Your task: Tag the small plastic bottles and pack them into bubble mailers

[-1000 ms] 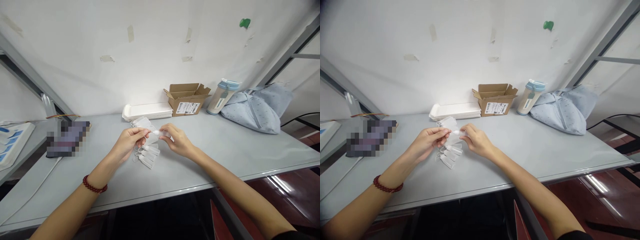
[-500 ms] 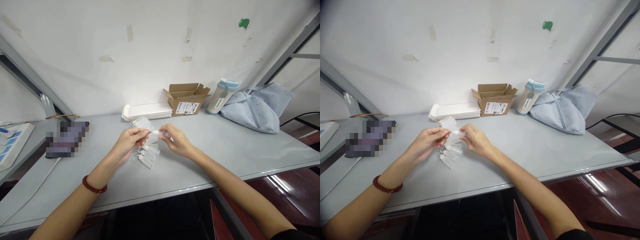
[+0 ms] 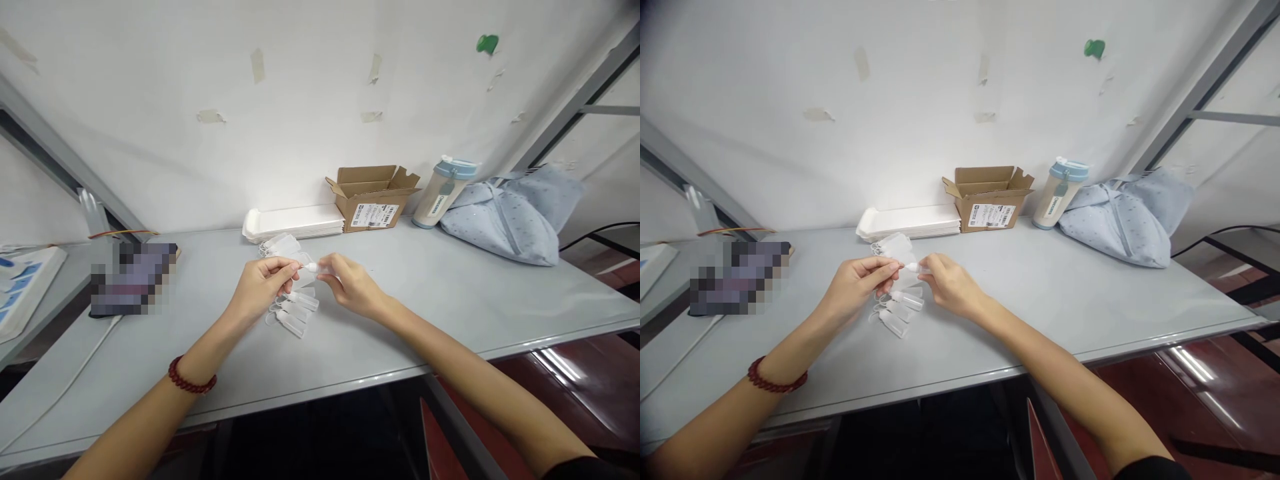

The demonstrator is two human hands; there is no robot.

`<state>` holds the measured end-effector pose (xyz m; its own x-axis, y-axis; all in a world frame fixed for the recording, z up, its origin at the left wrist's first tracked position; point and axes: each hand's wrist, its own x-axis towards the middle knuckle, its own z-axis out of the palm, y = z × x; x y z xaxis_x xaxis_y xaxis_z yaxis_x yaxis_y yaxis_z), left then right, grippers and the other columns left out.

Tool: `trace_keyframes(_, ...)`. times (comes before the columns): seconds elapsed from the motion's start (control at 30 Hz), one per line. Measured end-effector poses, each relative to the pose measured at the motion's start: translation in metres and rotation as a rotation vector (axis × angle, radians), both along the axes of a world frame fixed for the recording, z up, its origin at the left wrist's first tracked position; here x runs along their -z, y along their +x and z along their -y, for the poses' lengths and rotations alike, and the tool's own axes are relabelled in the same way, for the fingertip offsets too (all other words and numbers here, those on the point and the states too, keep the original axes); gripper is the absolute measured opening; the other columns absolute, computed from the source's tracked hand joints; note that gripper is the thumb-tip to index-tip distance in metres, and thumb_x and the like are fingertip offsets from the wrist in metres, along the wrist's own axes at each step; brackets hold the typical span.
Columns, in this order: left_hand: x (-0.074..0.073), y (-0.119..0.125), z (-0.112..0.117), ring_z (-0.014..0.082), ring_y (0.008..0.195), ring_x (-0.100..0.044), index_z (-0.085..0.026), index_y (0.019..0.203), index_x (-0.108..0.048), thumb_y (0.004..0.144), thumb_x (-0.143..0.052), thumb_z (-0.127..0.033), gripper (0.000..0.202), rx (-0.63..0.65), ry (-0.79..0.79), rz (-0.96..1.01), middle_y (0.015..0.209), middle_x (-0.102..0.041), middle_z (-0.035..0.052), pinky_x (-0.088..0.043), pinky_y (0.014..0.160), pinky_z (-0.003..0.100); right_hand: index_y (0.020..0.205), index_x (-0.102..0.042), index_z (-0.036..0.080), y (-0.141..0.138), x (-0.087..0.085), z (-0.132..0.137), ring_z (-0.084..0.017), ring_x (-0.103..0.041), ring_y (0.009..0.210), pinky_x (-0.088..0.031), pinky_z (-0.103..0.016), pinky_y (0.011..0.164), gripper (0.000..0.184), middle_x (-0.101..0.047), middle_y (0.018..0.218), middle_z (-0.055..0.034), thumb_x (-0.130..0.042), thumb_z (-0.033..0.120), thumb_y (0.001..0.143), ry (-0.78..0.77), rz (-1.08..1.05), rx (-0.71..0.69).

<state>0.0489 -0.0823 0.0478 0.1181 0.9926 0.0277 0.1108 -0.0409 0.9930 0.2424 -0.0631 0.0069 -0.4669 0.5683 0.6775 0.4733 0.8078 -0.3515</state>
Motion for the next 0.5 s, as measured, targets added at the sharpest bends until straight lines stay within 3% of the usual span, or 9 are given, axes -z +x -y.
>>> trace_keyframes(0.27,-0.0004,0.0044,0.0057,0.0092,0.046,-0.044,-0.016,0.065,-0.066,0.076,-0.065,-0.035,0.022,-0.015,0.049,-0.101,0.049,-0.052,-0.0018,-0.032,0.046,0.023,0.095,-0.046,0.02,-0.0009,0.0015,0.0032,-0.018,-0.059,0.072,-0.049,-0.029,0.061,0.006,-0.06,0.084,-0.0079,-0.043,0.018,0.091,0.018,0.034,0.029)
trace_keyframes(0.5,0.0027,0.0046,0.0061,0.0095,0.046,-0.046,-0.015,0.067,-0.067,0.075,-0.065,-0.033,0.02,-0.014,0.064,-0.103,0.05,-0.054,-0.0012,-0.034,0.046,0.023,0.096,-0.045,0.02,-0.0024,0.0036,0.0039,-0.017,-0.057,0.072,-0.05,-0.029,0.062,0.007,-0.06,0.083,-0.0078,-0.043,0.016,0.091,0.129,0.042,0.031)
